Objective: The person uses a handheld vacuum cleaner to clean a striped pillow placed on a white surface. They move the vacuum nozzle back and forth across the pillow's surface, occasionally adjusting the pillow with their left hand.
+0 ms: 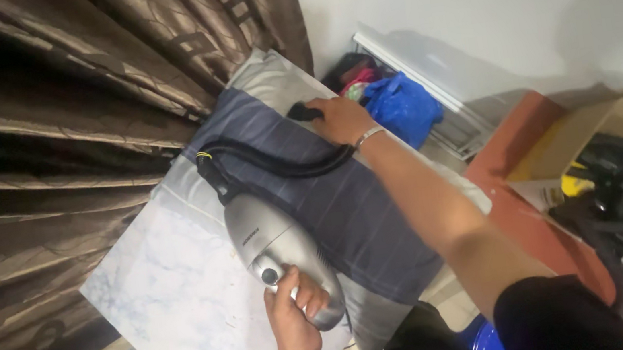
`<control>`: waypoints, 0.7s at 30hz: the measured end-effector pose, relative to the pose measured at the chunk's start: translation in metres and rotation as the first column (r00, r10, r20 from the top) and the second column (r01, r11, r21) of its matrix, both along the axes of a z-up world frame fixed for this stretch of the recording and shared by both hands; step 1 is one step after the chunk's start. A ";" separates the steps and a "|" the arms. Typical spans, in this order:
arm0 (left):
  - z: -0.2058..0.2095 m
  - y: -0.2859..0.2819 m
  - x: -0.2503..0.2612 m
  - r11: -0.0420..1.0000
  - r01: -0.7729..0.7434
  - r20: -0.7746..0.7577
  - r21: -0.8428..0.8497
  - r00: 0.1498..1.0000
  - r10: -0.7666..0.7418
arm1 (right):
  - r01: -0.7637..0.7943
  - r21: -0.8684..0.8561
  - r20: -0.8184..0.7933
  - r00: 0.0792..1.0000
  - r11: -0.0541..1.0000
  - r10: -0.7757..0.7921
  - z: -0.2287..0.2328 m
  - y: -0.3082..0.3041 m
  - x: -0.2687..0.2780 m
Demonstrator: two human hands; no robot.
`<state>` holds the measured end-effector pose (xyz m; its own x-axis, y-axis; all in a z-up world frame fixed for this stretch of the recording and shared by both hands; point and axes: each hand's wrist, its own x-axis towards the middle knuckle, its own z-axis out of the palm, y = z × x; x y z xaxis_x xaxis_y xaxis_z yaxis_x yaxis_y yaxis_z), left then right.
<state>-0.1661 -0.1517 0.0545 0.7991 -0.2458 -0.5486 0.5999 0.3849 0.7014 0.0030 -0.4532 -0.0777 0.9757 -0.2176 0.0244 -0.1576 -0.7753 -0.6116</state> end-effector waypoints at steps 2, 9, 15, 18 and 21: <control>0.003 0.007 -0.005 0.999 0.049 0.011 0.003 0.999 -0.049 | 0.057 0.014 -0.066 0.996 0.998 -0.056 0.015 -0.004 -0.020; 0.009 0.054 -0.044 0.973 0.221 0.027 -0.065 0.975 -0.219 | 0.248 -0.097 -0.131 0.957 0.964 -0.260 0.033 0.013 -0.132; -0.004 0.129 -0.097 0.894 0.422 0.085 -0.152 0.906 -0.414 | 0.501 -0.162 -0.134 0.842 0.850 -0.522 0.008 0.070 -0.268; 0.002 0.155 -0.115 0.890 0.453 0.017 -0.047 0.891 -0.453 | 0.601 -0.112 -0.100 0.786 0.792 -0.610 -0.006 0.115 -0.314; 0.003 0.171 -0.119 0.855 0.516 0.010 -0.047 0.856 -0.516 | 0.638 -0.083 -0.074 0.762 0.765 -0.644 -0.020 0.145 -0.342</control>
